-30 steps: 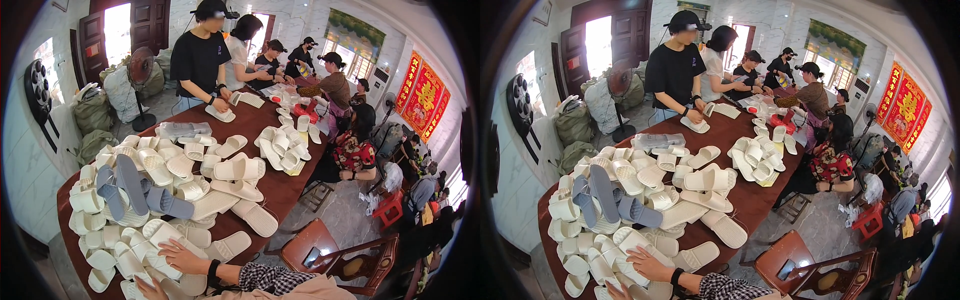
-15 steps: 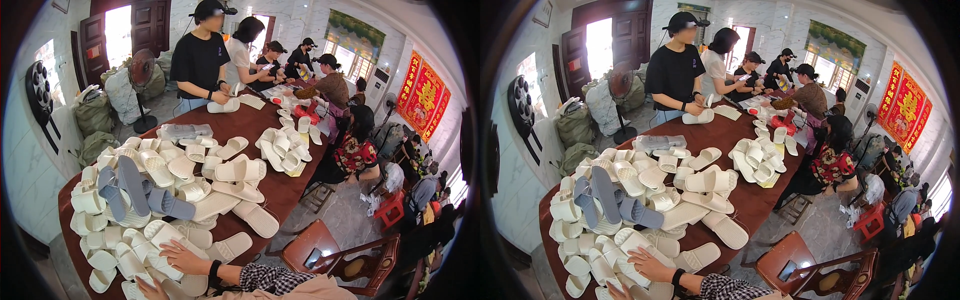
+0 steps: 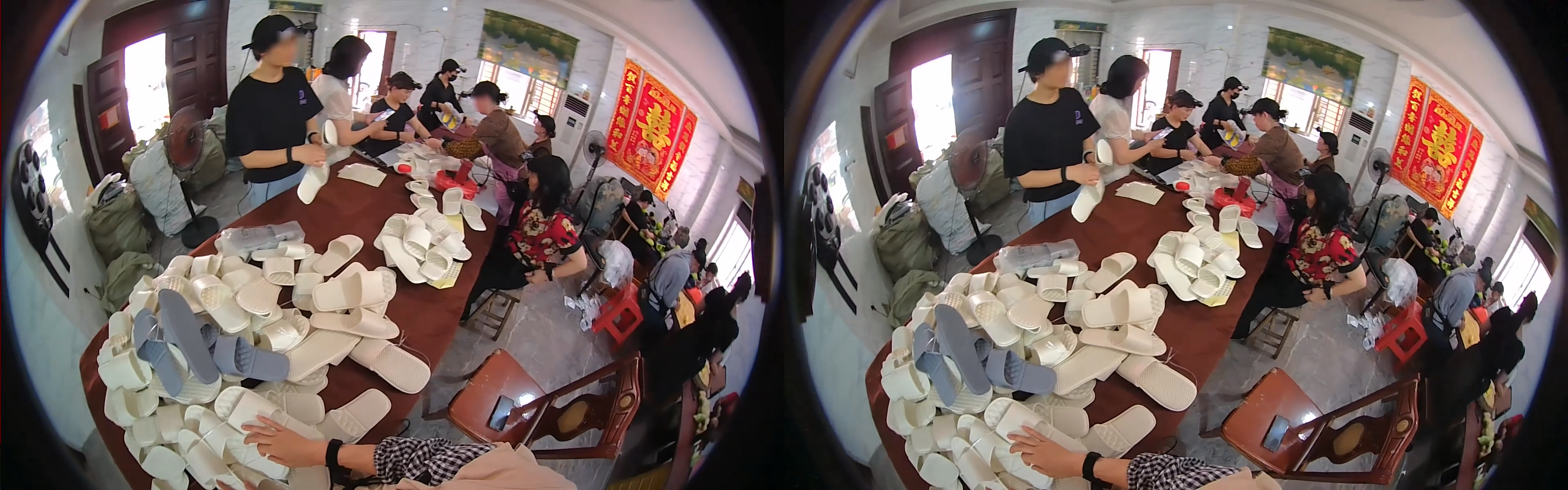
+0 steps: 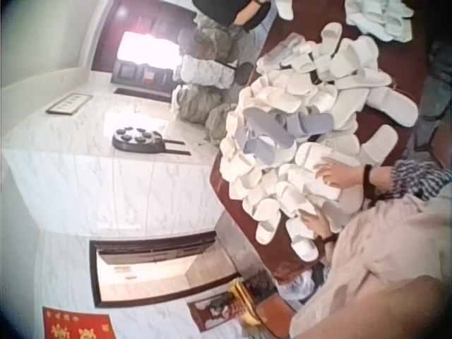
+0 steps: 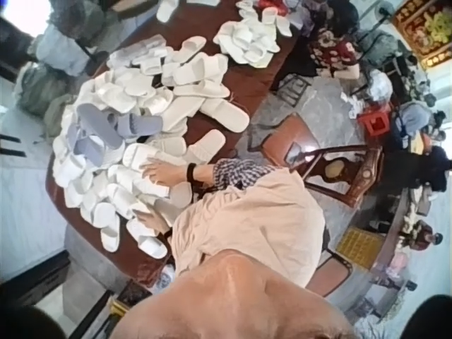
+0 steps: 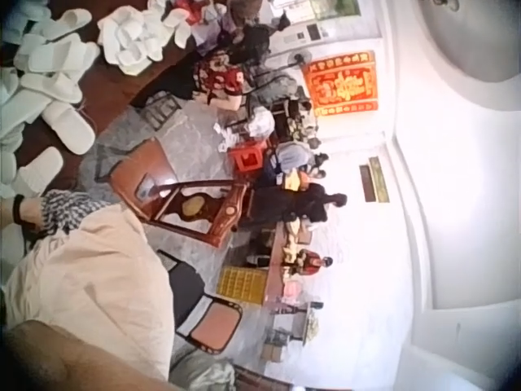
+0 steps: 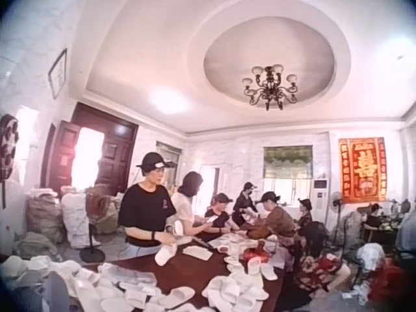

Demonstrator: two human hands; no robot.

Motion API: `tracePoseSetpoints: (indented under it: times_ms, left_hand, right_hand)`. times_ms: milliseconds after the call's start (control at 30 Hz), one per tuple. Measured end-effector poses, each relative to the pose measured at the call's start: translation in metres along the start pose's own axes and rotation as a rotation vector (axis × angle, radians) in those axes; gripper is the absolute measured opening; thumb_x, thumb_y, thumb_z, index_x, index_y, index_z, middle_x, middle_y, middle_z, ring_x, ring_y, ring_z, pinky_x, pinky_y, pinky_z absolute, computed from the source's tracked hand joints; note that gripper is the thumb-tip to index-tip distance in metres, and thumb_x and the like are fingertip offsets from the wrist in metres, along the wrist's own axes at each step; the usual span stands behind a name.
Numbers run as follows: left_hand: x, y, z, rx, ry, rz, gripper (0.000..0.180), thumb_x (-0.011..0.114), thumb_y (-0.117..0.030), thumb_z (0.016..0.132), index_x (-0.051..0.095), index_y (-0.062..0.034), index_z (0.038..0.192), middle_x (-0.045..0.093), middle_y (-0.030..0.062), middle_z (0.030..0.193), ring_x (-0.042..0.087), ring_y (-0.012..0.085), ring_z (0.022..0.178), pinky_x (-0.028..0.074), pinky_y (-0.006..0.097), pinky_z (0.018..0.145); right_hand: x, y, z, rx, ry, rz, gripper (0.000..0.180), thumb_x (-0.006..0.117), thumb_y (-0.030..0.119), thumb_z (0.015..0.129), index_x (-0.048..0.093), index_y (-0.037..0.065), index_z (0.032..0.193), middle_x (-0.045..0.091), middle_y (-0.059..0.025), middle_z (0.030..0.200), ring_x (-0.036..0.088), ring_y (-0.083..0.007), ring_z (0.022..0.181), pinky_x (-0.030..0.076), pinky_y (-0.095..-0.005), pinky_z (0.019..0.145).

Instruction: Moving large material bags and then organizing a large quantity of white slippers on a communal work table in a factory.

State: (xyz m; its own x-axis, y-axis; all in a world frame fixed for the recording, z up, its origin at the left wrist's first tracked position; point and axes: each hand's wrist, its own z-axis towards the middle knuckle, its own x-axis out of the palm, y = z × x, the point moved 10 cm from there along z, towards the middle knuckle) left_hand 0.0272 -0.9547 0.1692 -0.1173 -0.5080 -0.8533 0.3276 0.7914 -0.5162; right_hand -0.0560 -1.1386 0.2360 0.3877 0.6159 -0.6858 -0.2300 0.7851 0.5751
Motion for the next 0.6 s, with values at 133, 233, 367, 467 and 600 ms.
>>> tracePoseSetpoints:
  times_ms: [133, 233, 367, 467, 600]
  left_hand:
    - [0.001, 0.0, -0.001, 0.037, -0.021, 0.013, 0.079, 0.039, -0.059, 0.09, 0.023, -0.0036, 0.143, 0.041, 0.03, 0.129, 0.044, 0.0472, 0.114, 0.04, 0.053, 0.091]
    - [0.001, 0.006, 0.0, 0.049, -0.047, 0.051, 0.082, 0.036, -0.063, 0.089, 0.023, -0.0034, 0.143, 0.043, 0.0293, 0.125, 0.047, 0.0464, 0.109, 0.044, 0.051, 0.085]
    - [0.0, 0.007, 0.0, 0.013, -0.025, 0.055, 0.083, 0.035, -0.065, 0.088, 0.022, -0.0049, 0.144, 0.043, 0.029, 0.126, 0.047, 0.0472, 0.108, 0.044, 0.052, 0.084]
    - [0.002, 0.008, 0.0, 0.002, -0.018, 0.044, 0.082, 0.036, -0.065, 0.088, 0.022, -0.0061, 0.144, 0.042, 0.0292, 0.126, 0.047, 0.048, 0.108, 0.044, 0.053, 0.084]
    - [0.008, 0.017, 0.002, -0.025, -0.011, 0.087, 0.082, 0.036, -0.065, 0.088, 0.021, -0.0067, 0.145, 0.042, 0.0296, 0.127, 0.046, 0.0486, 0.11, 0.044, 0.055, 0.084]
  right_hand:
    - [-0.002, -0.003, -0.001, 0.002, -0.025, -0.017, 0.016, 0.065, 0.005, 0.071, 0.051, 0.007, 0.077, 0.047, -0.0069, 0.126, 0.021, -0.0266, 0.138, 0.008, -0.0487, 0.116]
    - [-0.01, 0.006, 0.003, -0.011, -0.037, 0.037, 0.019, 0.067, 0.003, 0.069, 0.05, 0.007, 0.075, 0.047, -0.0082, 0.122, 0.021, -0.0286, 0.138, 0.008, -0.0499, 0.116]
    - [-0.009, 0.006, 0.003, -0.006, -0.04, 0.058, 0.019, 0.067, 0.004, 0.069, 0.049, 0.006, 0.074, 0.047, -0.0087, 0.119, 0.023, -0.029, 0.137, 0.008, -0.0501, 0.116]
    - [-0.011, 0.006, 0.002, -0.026, -0.078, 0.047, 0.019, 0.067, 0.004, 0.069, 0.05, 0.006, 0.074, 0.046, -0.0092, 0.118, 0.024, -0.0293, 0.136, 0.008, -0.0502, 0.116]
    - [-0.009, 0.006, 0.001, -0.03, -0.057, 0.018, 0.019, 0.067, 0.004, 0.067, 0.05, 0.006, 0.075, 0.046, -0.0091, 0.118, 0.024, -0.0294, 0.136, 0.009, -0.0503, 0.116]
